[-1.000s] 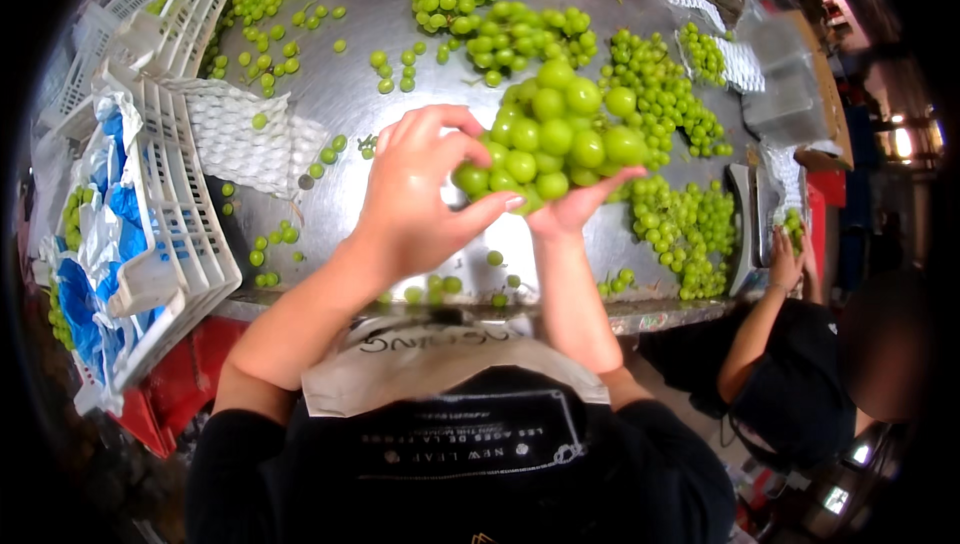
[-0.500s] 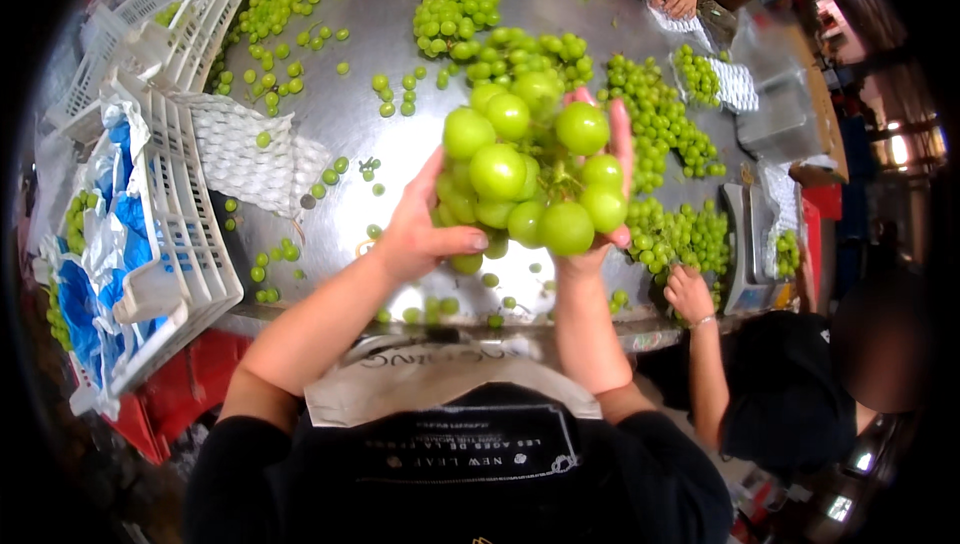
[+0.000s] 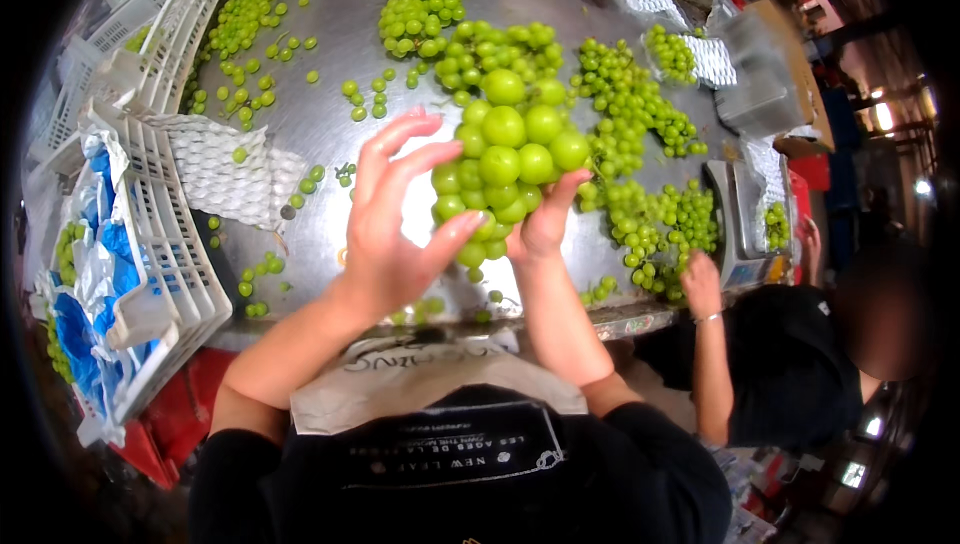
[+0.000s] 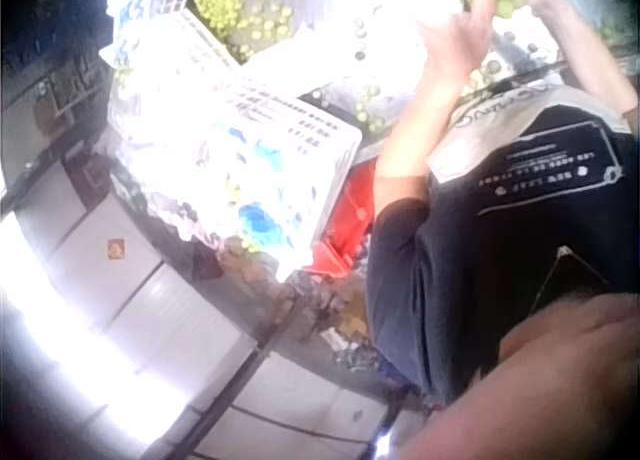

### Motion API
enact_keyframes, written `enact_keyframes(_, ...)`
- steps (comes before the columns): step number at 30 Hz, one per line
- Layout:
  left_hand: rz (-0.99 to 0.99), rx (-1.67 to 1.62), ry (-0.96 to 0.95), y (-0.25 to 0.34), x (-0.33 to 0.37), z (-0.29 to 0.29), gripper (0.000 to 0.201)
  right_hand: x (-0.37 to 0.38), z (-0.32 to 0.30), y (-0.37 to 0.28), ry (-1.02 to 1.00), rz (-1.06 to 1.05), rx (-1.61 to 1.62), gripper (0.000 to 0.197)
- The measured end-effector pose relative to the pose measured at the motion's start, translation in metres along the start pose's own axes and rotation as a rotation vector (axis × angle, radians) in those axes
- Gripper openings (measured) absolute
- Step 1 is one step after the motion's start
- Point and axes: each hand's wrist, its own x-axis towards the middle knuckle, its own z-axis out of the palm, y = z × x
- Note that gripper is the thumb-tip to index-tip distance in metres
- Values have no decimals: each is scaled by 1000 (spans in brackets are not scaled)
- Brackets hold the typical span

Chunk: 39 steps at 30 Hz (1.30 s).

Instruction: The person sorts bunches of grapes at a table, using scissors to trim the stems and placing selected bunches into a plastic crate lined with protective materials.

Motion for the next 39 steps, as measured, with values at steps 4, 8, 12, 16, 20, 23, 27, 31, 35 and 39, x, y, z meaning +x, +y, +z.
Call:
enact_keyframes(4,55,77,-10,1,17,-11,31,-1,10,2,137,57,30,93)
enact_keyframes(8,12,147,-50,1,20,-13,25,-3,7,4,150,51,-39,97)
enact_keyframes(12,2,106,-110,-6,19,-12,25,-6,2,9,65,-33,-127,88)
enact_keyframes(16,-24,77,-52,-10,13,-6,25,-7,0,16,78,-80,-150,89)
enact_keyframes(20,29,66,40,-11,11,3,26,-7,9,15,86,39,-101,90)
enact_keyframes(23,126,62,62,-12,13,1,27,-7,16,12,53,101,-31,92)
enact_keyframes(27,113,88,84,-10,12,0,27,-8,22,11,65,104,-79,95)
enact_keyframes(31,32,126,84,-9,9,-1,25,-8,11,21,94,-111,-213,93)
enact_keyframes(35,-46,76,108,-16,6,5,21,-6,9,27,133,-267,-223,90)
enact_keyframes(39,40,134,79,-21,10,4,19,-7,6,30,175,-235,-212,89)
